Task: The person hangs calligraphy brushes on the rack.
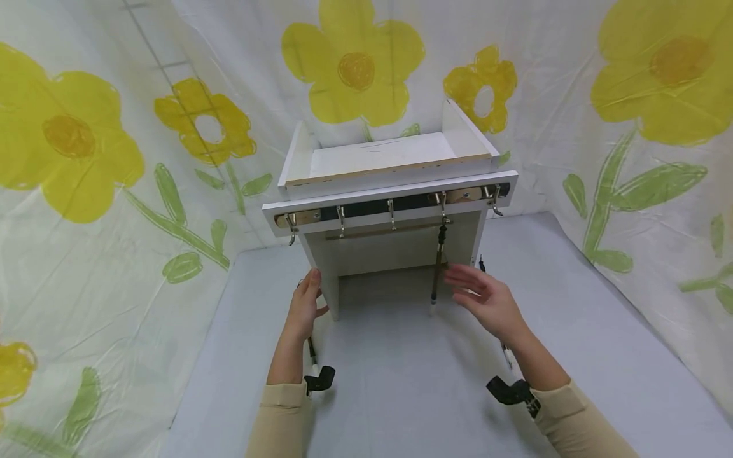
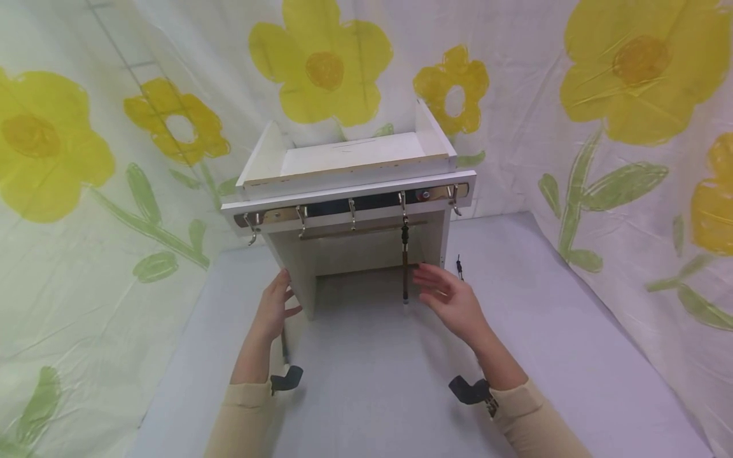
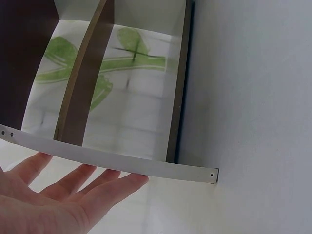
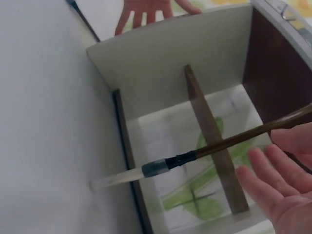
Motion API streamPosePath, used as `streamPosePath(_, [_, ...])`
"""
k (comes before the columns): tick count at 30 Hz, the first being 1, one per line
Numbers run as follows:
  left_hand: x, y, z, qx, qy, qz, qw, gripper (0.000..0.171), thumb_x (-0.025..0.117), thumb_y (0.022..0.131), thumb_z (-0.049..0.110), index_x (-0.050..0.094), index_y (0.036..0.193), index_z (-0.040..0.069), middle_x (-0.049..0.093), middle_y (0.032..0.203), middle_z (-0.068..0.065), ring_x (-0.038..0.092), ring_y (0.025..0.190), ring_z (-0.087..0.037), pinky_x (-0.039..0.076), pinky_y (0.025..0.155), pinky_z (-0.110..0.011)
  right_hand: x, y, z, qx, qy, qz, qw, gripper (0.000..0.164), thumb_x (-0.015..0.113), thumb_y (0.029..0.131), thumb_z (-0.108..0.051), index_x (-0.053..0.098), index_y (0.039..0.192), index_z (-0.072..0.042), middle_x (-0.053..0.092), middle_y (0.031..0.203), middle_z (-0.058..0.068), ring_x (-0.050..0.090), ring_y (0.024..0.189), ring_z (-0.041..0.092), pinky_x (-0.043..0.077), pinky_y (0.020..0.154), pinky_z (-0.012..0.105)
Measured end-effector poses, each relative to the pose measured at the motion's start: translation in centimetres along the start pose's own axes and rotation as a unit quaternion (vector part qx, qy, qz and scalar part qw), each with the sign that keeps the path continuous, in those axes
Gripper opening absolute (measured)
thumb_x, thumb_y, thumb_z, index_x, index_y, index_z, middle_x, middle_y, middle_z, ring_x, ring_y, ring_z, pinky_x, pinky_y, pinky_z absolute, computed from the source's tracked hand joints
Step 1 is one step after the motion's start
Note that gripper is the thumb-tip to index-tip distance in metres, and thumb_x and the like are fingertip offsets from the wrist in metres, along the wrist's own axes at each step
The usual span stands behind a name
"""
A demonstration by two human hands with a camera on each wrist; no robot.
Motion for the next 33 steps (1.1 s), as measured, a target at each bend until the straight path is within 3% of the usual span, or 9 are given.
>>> streamPosePath(7, [0.0, 0.0, -0.1, 0.002, -0.003, -0.001, 1.0000, 0.079, 0.032, 0.104, 0.064, 0.019, 0.163, 0.013, 0.020, 0.167, -0.018, 0.031, 0.148, -0.046, 0.048, 0.103, -0.059, -1.0, -0.4, 0.0, 0.003, -0.008, 0.011, 1.000, 0.055, 0.070, 0.093, 0.002, 0.049, 0.143, 0.005, 0.061, 0.135, 0.026, 0.066, 0.121, 0.021, 0.056, 0.090, 0.018])
streamPosePath(15, [-0.2, 0.1, -0.1, 0.006, 0.002, 0.009, 0.9999, 0.084, 0.034, 0.100, 0.069, 0.023, 0.162, 0.013, 0.024, 0.165, -0.017, 0.033, 0.147, -0.045, 0.050, 0.102, -0.058, -1.9, -0.7, 0.0, 0.019, -0.023, 0.014, 0.999, 0.057, 0.071, 0.094, -0.003, 0.049, 0.147, -0.002, 0.059, 0.140, 0.021, 0.063, 0.123, 0.030, 0.057, 0.090, 0.018])
streamPosePath(26, [-0.1, 0.1, -0.1, 0.003, -0.004, 0.006, 1.0000, 0.082, 0.034, 0.101, 0.067, 0.022, 0.162, 0.013, 0.023, 0.166, -0.016, 0.034, 0.147, -0.043, 0.050, 0.103, -0.058, -3.5, -0.9, 0.1, 0.047, -0.027, 0.048, 0.997, 0.056, 0.072, 0.094, -0.008, 0.050, 0.146, -0.004, 0.059, 0.136, 0.030, 0.067, 0.118, 0.020, 0.057, 0.088, 0.017])
streamPosePath(33, [-0.1, 0.1, 0.0, 0.008, -0.005, 0.001, 1.0000, 0.081, 0.034, 0.101, 0.068, 0.023, 0.162, 0.016, 0.023, 0.166, -0.013, 0.034, 0.147, -0.041, 0.050, 0.102, -0.058, -3.8, -1.1, 0.6, 0.063, -0.027, 0.051, 0.996, 0.056, 0.070, 0.096, -0.009, 0.049, 0.147, -0.005, 0.059, 0.137, 0.027, 0.067, 0.118, 0.021, 0.057, 0.087, 0.017])
Point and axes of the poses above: each hand's wrist, its own y-axis towards the middle knuckle, its own x-axis out of the palm, z = x × y, the point moved 7 cm from there along y, towards the middle knuckle
